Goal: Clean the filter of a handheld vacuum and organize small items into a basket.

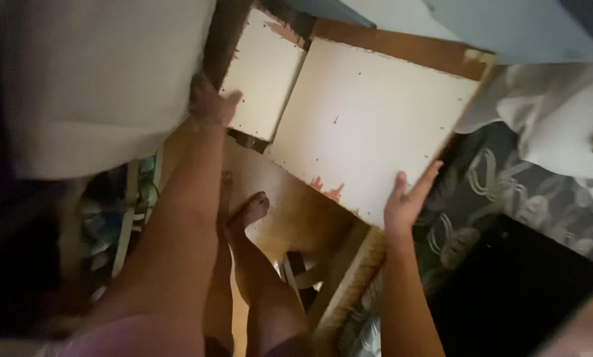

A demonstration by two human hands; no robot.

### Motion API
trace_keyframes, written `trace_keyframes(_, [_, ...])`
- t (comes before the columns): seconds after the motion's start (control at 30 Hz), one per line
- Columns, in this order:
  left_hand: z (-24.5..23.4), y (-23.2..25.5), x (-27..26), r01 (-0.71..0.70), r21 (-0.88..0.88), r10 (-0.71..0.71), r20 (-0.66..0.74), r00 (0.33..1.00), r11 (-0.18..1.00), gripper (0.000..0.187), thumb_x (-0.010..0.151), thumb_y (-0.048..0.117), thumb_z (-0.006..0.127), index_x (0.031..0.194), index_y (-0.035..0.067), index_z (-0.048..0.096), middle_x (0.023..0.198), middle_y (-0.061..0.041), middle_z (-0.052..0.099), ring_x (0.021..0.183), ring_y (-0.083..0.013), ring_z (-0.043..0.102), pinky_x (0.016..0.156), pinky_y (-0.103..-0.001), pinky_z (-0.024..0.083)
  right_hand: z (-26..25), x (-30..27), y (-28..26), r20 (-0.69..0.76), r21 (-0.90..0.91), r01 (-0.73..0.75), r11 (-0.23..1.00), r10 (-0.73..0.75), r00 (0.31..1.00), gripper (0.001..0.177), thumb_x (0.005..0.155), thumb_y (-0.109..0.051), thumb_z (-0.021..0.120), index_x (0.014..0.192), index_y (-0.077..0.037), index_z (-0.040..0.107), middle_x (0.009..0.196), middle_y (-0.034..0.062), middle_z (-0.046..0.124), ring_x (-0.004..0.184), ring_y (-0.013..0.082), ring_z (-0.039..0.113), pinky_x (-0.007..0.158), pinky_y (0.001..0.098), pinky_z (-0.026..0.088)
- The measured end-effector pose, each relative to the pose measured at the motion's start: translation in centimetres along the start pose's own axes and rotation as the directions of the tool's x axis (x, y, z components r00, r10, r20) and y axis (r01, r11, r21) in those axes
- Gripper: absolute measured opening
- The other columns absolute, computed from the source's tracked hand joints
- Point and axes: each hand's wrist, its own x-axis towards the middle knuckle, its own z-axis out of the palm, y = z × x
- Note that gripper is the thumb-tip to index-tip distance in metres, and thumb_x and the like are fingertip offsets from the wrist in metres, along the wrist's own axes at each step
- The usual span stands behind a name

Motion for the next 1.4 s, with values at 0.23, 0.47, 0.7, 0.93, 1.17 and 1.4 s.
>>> trace_keyframes(0.23, [-1.9,5.5,-21.3,-0.509,0.447,0.585,-0.041,0.81,0.736,0.11,0.078,0.05,0.079,0.162,0.02,0.014,0.167,-0.022,0.005,0.154,-0.0413,0.012,0.119,-0.069,0.015,-1.4,-0.9,-1.1,0.027,-0.288,0.051,0.956,-0.045,0.999,0.094,0.106,-0.044,0.059,0.163,0.003,0.002,0.169,0.0298,-0.004,0.157,0.0499,0.002,0.125,0.0562,0.012])
trace_keyframes(0.47, [-10.2,2.4,-39.0,-0.634,0.251,0.67,-0.087,0.738,0.731,0.106,0.082,0.048,0.077,0.163,0.015,0.018,0.169,-0.023,0.003,0.148,-0.0502,0.021,0.113,-0.071,0.022,-6.2,-10.5,-17.8,0.309,-0.02,0.41,0.912,-0.384,0.87,0.096,0.096,-0.039,0.065,0.162,0.002,0.008,0.169,0.0285,0.005,0.156,0.046,0.009,0.126,0.0563,0.012])
trace_keyframes(0.7, [-21.4,3.9,-46.2,-0.633,0.075,0.634,-0.183,0.751,0.771,0.102,0.082,0.036,0.079,0.161,0.01,0.02,0.16,-0.033,0.019,0.138,-0.0526,0.038,0.113,-0.054,0.037,-8.6,-10.5,-30.3,0.495,0.181,0.583,0.792,-0.586,0.642,0.095,0.084,-0.01,0.077,0.16,-0.005,0.02,0.168,0.0239,0.013,0.156,0.041,0.016,0.124,0.0492,0.022])
trace_keyframes(0.93, [-23.0,3.6,-46.8,-0.548,-0.022,0.487,-0.427,0.762,0.836,0.096,0.081,0.027,0.079,0.156,0.003,0.024,0.148,-0.035,0.039,0.128,-0.0514,0.049,0.107,-0.049,0.043,-5.0,-1.6,-42.2,0.448,0.346,0.818,0.46,-0.847,0.287,0.1,0.08,-0.01,0.084,0.16,-0.006,0.023,0.168,0.0231,0.016,0.155,0.0426,0.017,0.124,0.0482,0.024])
trace_keyframes(1.17, [-19.1,4.5,-47.3,-0.457,-0.17,0.294,-0.565,0.771,0.873,0.072,0.087,0.024,0.074,0.147,-0.001,0.042,0.126,-0.025,0.06,0.115,-0.0438,0.059,0.099,-0.047,0.049,2.3,6.0,-62.0,0.471,0.263,0.965,0.015,-0.875,-0.115,0.115,0.08,-0.011,0.085,0.167,-0.008,0.01,0.172,0.0197,0.011,0.158,0.0416,0.013,0.129,0.0541,0.016])
trace_keyframes(1.4, [-17.4,3.1,-52.5,-0.423,-0.25,0.097,-0.757,0.647,0.871,0.045,0.091,0.022,0.072,0.13,0.004,0.061,0.122,-0.019,0.066,0.115,-0.0397,0.061,0.1,-0.045,0.049,6.6,6.4,-69.2,0.804,0.048,0.98,-0.195,-0.574,-0.154,0.037,0.068,-0.03,0.078,0.099,-0.01,0.078,0.102,0.0222,0.074,0.095,0.0417,0.071,0.084,0.0517,0.056])
